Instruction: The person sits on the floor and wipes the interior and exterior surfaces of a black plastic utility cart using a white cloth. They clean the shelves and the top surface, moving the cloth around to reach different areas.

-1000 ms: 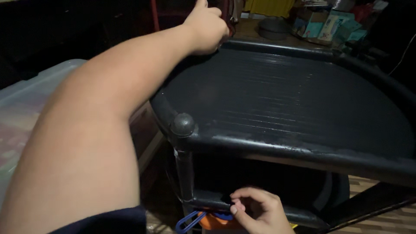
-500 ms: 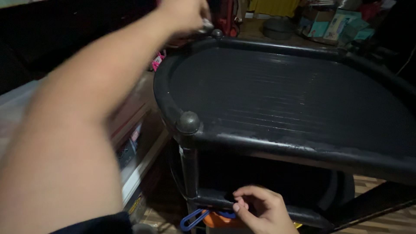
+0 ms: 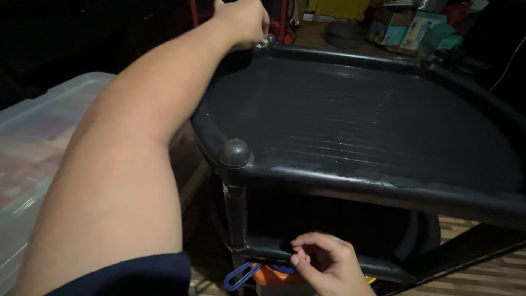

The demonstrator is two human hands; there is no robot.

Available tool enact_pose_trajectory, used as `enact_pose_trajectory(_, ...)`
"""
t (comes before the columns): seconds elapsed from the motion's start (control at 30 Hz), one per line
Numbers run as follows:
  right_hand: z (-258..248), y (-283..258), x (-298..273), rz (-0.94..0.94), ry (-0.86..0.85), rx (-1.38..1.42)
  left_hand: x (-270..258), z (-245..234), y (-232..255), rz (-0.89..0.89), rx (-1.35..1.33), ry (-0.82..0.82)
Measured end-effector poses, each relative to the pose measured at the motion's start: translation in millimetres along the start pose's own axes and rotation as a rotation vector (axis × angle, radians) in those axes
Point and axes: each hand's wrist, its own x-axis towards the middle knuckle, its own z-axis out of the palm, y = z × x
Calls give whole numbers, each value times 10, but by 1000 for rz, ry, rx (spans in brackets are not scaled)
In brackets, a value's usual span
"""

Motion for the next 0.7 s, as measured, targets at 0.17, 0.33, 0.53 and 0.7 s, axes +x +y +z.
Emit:
enact_pose_trajectory(0.17, 16, -123, -2, 17, -5, -21, 7, -25, -91, 30, 56, -40)
enact_pose_trajectory(0.33, 37, -208, -40, -19, -2, -67, -8, -85, 4, -86, 101, -99)
enact_pose_trajectory(0.53, 53, -303, -104, 20, -18, -33, -64, -140, 53, -121, 201, -138)
enact_pose_trajectory(0.7, 44, -318, -140, -81, -7, -102, -255, -217, -21, -166, 233, -190)
